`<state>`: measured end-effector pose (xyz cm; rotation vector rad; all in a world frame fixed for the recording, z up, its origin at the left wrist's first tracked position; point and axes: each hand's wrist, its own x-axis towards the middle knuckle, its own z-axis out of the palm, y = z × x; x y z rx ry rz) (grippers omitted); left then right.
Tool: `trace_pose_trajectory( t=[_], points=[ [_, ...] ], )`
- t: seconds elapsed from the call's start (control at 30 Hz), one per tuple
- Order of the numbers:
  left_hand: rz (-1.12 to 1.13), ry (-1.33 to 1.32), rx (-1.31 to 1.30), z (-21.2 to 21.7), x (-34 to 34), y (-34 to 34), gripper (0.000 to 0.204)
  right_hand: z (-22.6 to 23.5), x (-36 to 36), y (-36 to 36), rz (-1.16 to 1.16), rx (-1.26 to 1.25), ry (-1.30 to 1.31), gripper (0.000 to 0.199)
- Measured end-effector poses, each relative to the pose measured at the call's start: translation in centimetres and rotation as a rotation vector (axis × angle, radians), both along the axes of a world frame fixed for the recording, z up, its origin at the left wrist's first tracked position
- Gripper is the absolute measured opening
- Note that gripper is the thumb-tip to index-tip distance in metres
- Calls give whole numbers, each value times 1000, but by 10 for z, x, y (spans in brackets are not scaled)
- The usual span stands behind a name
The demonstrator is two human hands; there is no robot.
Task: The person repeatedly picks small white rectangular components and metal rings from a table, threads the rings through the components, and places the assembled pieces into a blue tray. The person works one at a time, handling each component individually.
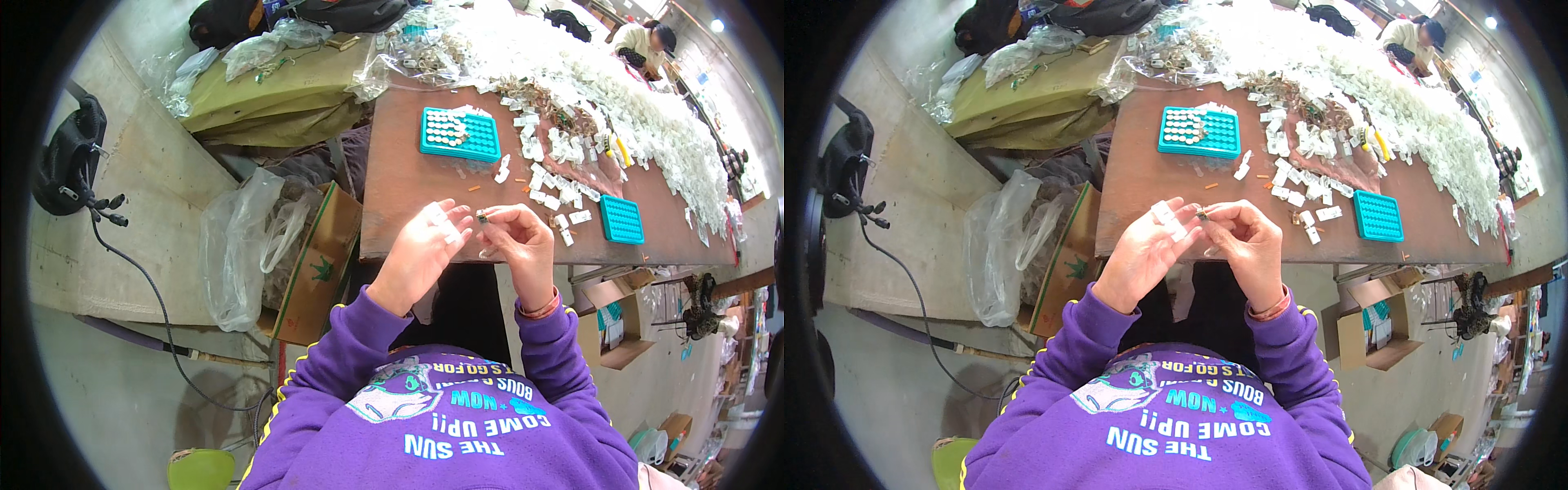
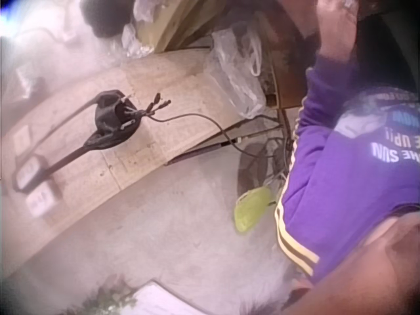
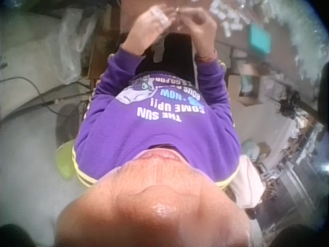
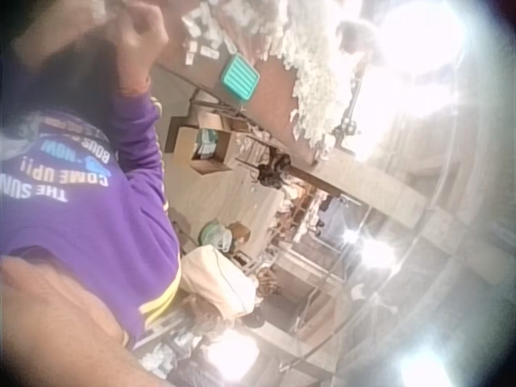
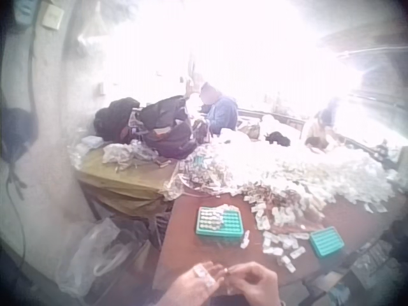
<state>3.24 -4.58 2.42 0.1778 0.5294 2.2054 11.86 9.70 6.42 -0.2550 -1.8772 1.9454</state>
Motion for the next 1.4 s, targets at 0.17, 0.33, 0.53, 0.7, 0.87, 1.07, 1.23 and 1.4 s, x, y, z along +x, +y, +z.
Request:
trace_pose_trajectory(
  t=[0.17, 0.33, 0.53, 0.7, 0.87, 1.07, 1.23, 1.4],
  points=[
    [81, 259, -251, 5, 5, -4, 37, 0, 6, -2, 95, -108, -59, 9],
    [228, 650, -454, 11, 8, -11, 34, 0, 9, -2, 228, -270, -63, 10],
    [394, 615, -434, 6, 22, -2, 29, 1, 11, 2, 264, -336, -223, 14],
    [359, 713, -485, 2, 18, 1, 23, 3, 12, 2, 244, -187, -224, 13],
    [156, 703, -420, 8, 10, -7, 20, 10, 15, 10, 303, -145, -232, 14],
    [60, 662, -286, 18, 11, -11, 18, 14, 17, 16, 373, -282, -258, 15],
    [-47, 756, -292, 26, 4, -13, 20, 13, 13, 29, 517, -326, -332, 16],
    [-99, 675, -154, 32, 5, -7, 21, -9, 11, 19, 719, -865, -260, 22]
  ],
)
